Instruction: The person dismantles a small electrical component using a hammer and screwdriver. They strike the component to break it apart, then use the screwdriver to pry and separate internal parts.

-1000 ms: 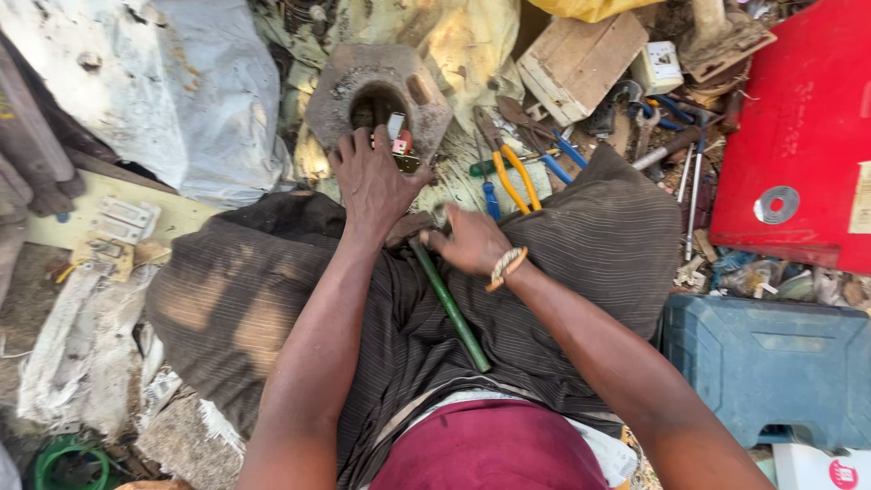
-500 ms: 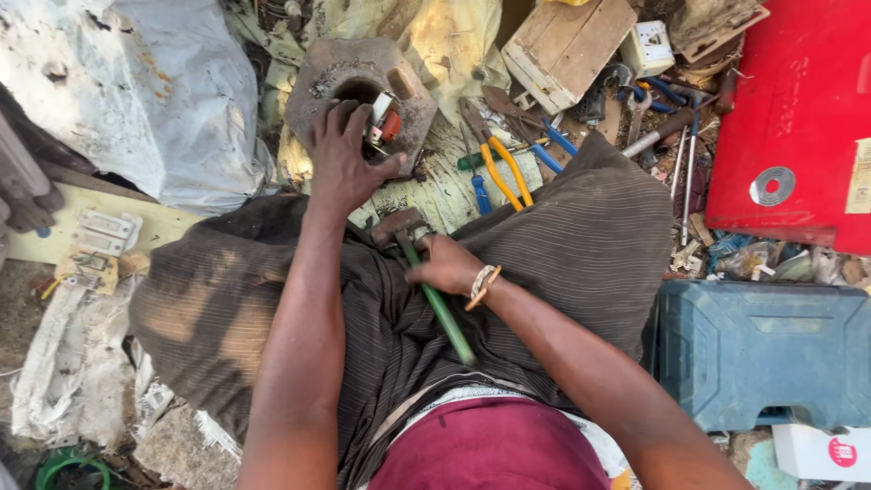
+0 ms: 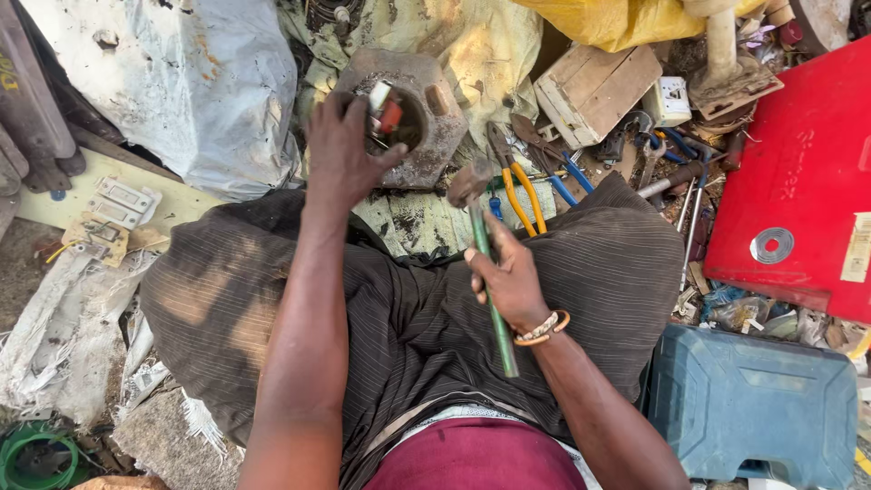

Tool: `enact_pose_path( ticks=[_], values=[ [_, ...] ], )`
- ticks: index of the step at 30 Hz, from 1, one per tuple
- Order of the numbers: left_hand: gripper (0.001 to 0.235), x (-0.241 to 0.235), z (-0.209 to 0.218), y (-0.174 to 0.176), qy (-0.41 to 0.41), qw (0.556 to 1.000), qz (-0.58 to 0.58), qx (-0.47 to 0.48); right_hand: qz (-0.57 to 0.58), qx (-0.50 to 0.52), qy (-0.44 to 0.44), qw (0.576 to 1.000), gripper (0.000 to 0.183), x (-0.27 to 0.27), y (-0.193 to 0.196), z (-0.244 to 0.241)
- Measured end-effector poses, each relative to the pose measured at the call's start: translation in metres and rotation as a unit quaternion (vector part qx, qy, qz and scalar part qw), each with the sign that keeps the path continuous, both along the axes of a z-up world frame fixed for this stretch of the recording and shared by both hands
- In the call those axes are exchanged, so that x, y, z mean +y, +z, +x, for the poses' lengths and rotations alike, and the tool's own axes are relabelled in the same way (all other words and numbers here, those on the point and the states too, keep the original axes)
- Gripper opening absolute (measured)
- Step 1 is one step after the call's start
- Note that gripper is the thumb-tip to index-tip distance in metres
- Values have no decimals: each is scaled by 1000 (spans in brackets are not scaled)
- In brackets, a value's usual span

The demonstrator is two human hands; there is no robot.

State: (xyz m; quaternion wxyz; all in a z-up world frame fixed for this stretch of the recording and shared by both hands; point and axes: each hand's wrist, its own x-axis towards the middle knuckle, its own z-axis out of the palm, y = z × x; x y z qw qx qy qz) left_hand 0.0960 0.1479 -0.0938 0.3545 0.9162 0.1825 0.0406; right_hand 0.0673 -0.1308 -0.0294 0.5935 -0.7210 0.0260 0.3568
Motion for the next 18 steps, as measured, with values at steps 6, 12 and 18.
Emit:
enact_pose_path(
  ticks=[6, 12, 18],
  values=[
    [93, 7, -4, 1, 31, 995, 81, -58, -27, -59, -4, 998, 72, 26, 16, 14],
    [110, 14, -6, -21, 54, 998, -30, -34, 16, -167, -4, 986, 68, 62, 12, 29],
    [119, 20, -6, -30, 22, 999, 11, -42, -17, -164, 81, 983, 67, 107, -5, 59]
  ],
)
